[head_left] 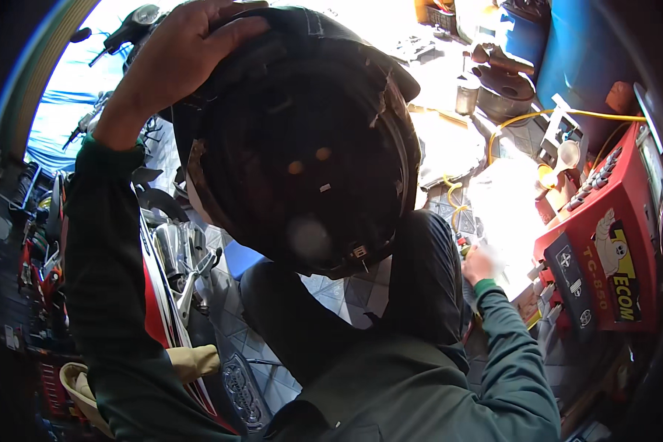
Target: Covering and stapling a motorcycle seat with a new black cover.
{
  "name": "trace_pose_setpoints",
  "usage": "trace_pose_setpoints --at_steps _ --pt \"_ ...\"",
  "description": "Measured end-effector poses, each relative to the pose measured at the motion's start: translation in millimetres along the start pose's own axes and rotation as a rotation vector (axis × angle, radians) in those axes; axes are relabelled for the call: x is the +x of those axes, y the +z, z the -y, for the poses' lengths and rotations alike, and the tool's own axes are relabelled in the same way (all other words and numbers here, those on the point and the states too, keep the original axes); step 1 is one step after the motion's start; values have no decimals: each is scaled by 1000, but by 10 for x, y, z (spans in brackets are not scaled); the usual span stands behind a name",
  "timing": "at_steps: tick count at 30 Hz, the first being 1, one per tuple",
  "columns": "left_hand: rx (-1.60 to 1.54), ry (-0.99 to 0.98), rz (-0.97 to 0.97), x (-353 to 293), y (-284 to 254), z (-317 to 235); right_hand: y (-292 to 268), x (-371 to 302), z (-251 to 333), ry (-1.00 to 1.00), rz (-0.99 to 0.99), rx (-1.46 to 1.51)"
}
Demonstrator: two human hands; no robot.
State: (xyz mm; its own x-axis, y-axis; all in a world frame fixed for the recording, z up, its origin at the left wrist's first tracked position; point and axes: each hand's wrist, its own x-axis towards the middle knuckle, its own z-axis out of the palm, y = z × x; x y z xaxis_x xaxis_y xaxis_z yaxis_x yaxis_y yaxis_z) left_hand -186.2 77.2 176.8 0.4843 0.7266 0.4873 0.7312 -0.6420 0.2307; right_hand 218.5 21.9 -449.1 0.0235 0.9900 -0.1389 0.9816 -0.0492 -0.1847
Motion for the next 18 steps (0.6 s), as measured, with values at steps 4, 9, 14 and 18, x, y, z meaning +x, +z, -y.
trace_pose_setpoints --at_steps 4,9,14,18 --pt "146 75 121 45 -98 60 467 113 -170 79 -17 -2" --pt "-148 -152 120 -57 -128 7 -861 468 286 67 -7 120" --pt "-368 -163 10 -359 -83 172 -3882 50 1882 -801 -915 715" --pt "-399 -37 -167 -564 238 275 -4731 191 2648 -1059 -1075 666"
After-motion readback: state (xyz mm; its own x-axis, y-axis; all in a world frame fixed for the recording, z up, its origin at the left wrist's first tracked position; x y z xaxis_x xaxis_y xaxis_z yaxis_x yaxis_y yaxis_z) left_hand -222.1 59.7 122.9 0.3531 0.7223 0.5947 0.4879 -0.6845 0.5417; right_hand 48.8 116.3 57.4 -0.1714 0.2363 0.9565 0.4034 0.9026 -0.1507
